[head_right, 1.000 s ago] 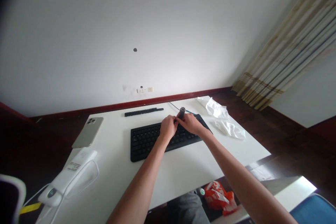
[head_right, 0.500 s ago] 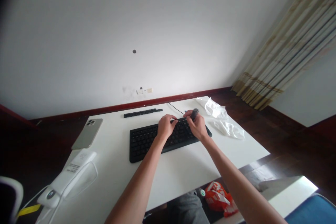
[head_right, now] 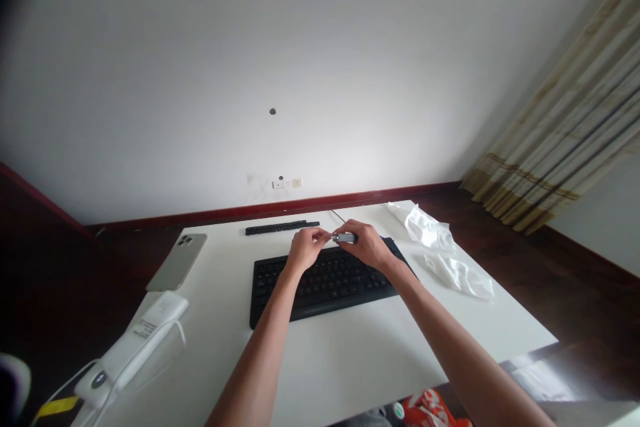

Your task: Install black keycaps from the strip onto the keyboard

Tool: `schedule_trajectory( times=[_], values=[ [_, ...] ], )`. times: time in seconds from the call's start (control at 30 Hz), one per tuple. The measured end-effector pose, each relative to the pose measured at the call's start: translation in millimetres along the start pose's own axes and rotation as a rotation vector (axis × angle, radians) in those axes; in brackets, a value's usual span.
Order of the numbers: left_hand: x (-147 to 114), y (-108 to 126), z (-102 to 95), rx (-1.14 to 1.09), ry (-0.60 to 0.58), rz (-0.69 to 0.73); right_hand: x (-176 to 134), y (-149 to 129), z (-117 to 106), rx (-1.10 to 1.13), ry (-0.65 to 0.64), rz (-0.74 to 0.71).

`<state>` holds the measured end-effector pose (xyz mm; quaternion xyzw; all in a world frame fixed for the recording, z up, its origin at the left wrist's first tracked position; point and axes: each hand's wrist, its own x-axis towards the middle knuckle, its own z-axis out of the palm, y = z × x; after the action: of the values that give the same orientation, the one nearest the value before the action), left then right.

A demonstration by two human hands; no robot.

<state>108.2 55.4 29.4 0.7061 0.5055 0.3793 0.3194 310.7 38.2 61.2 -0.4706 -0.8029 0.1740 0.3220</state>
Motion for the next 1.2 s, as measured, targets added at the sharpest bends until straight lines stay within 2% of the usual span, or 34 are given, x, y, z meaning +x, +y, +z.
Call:
schedule_trajectory(
  times=[0.2, 0.43, 0.53, 0.6, 0.7, 0.9, 1.03, 1.2],
  values=[
    [8, -22, -13.8, -0.077, 0.103, -0.097, 46, 0, 16, -0.004, -0.015, -0.029],
    [13, -39, -29.2, -0.132, 0.231, -0.194, 97, 4, 33, -0.040, -0.147, -0.105],
    [13, -45, -32.9, -0.086, 0.398, -0.273, 119, 18, 38, -0.038, -0.222, -0.044],
    [12, -47, -33.6, -0.037, 0.443, -0.320, 133, 34, 41, -0.056, -0.226, 0.057],
    [9, -46, -30.7, 0.069, 0.306, -0.344, 146, 61, 46, -0.082, -0.228, 0.165],
    [2, -34, -13.8, 0.355, 0.083, -0.286, 147, 91, 64, -0.068, -0.238, 0.213],
    [1, -32, -8.4, 0.462, 0.064, -0.232, 146, 96, 70, -0.054, -0.256, 0.212],
    [1, -33, -10.3, 0.433, 0.062, -0.249, 147, 100, 70, -0.042, -0.258, 0.223]
  ],
)
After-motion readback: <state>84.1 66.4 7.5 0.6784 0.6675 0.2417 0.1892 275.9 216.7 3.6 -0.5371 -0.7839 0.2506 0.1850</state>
